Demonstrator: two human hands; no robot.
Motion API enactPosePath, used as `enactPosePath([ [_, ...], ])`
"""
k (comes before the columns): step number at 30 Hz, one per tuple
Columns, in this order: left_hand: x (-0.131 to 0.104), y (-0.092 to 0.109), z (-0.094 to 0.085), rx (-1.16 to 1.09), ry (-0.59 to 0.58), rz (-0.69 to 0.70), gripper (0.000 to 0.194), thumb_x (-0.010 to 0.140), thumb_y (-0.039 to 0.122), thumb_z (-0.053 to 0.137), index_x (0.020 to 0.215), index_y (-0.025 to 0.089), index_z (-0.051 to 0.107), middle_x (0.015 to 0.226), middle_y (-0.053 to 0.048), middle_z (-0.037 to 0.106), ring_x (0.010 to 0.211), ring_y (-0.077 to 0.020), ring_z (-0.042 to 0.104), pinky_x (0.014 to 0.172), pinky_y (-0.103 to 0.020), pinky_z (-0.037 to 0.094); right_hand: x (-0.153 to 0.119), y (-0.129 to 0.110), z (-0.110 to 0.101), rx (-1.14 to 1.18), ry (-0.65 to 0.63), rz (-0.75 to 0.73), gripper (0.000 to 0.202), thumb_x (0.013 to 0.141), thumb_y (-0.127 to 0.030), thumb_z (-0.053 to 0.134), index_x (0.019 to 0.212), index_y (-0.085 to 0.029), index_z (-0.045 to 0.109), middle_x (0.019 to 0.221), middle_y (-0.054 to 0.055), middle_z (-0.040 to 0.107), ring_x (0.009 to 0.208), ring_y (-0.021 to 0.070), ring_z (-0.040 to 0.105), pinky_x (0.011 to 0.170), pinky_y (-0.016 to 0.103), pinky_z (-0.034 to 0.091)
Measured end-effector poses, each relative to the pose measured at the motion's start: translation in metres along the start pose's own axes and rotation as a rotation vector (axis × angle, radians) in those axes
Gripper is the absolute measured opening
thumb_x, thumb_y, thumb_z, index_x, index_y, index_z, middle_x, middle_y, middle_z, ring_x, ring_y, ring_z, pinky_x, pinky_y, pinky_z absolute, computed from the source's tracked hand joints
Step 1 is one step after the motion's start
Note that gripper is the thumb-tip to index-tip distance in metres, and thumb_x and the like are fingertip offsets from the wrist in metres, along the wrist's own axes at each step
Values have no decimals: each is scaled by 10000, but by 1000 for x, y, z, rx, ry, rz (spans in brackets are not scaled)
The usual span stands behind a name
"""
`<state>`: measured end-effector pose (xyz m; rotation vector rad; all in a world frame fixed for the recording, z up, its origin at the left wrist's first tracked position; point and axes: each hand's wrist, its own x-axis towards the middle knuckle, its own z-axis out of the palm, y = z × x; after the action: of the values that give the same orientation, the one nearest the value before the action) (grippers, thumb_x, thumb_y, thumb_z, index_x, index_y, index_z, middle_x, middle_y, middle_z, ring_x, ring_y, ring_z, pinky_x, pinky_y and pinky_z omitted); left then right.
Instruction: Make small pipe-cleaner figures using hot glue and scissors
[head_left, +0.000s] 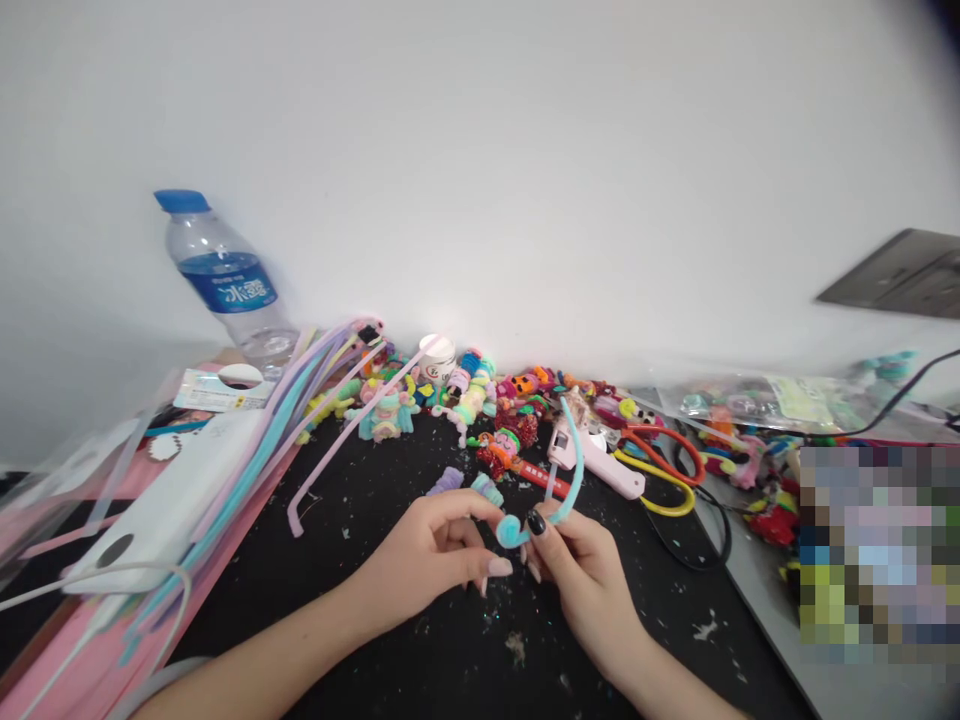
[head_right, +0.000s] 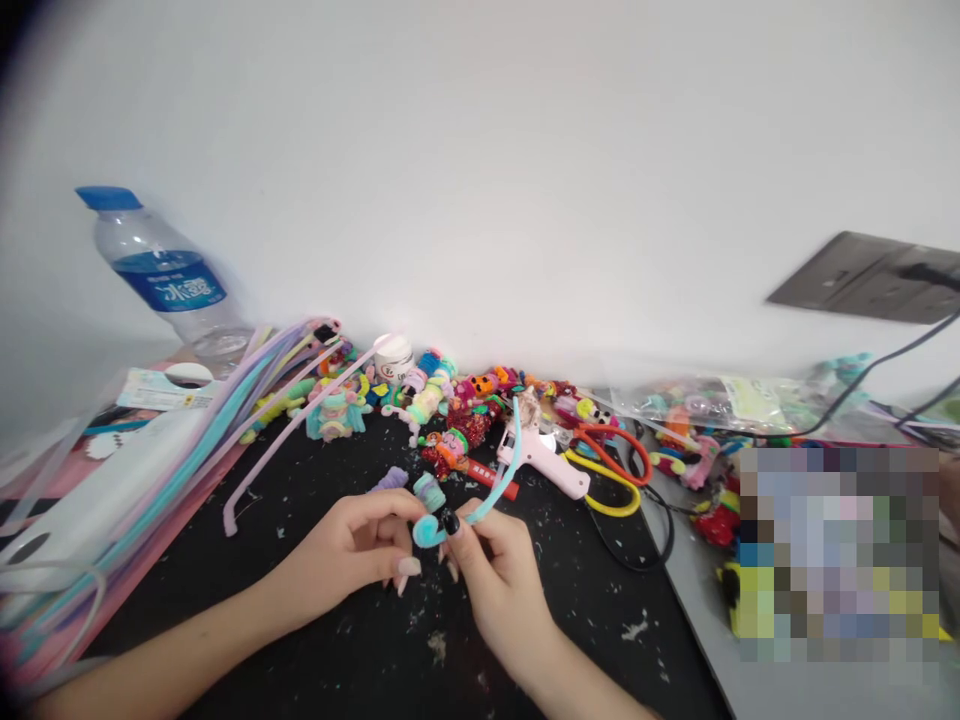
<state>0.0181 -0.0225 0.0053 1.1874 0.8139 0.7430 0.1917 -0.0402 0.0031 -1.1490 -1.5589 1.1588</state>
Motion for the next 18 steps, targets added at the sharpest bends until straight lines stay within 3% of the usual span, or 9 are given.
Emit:
enactPosePath([
  [3, 0, -4, 2, -26, 46, 28, 165, 703, 234, 685, 818, 149, 602, 603, 14, 555, 499, -115, 515, 500, -243, 427, 1, 1, 2, 11, -22, -9, 305, 890, -299, 471, 628, -152, 522, 551, -25, 474, 497, 88, 391, 469, 198, 297],
  [7, -4, -1, 4, 122, 108, 90, 142, 779, 267, 600, 704, 147, 583, 615, 16, 529, 474, -102, 506, 482, -232, 434, 0, -2, 3, -81, -76, -66, 319, 888, -271, 465, 595, -152, 505, 527, -32, 459, 492, 87, 404, 485, 196, 304],
  [10, -6, 5, 4, 355, 23, 122, 192, 786, 206, 579, 605, 147, 553, 564, 30, 505, 479, -98, 512, 506, -216, 420, -1, -4, 2, -176, -126, -120, 353, 894, -235, 426, 548, -163, 430, 513, -45, 391, 488, 83, 372, 492, 199, 285],
  [14, -8, 6, 2, 567, -135, 176, 201, 764, 149, 593, 567, 147, 554, 555, 34, 517, 545, -103, 531, 557, -197, 404, -2, -7, 0, -253, -383, -174, 315, 902, -202, 367, 589, -174, 391, 570, -35, 417, 528, 87, 397, 537, 202, 304],
  [16, -7, 3, 1, 586, -140, 169, 208, 765, 176, 604, 563, 144, 567, 547, 35, 514, 539, -101, 525, 553, -196, 400, -1, -7, 0, -297, -444, -174, 293, 901, -205, 367, 611, -176, 397, 585, -32, 428, 542, 91, 405, 550, 206, 306],
  [18, -6, 2, 0, 584, -116, 160, 223, 742, 233, 647, 551, 142, 578, 530, 35, 504, 527, -103, 515, 545, -201, 398, 1, -7, -1, -335, -425, -170, 286, 893, -220, 393, 611, -178, 391, 574, -40, 396, 532, 90, 382, 535, 205, 291],
])
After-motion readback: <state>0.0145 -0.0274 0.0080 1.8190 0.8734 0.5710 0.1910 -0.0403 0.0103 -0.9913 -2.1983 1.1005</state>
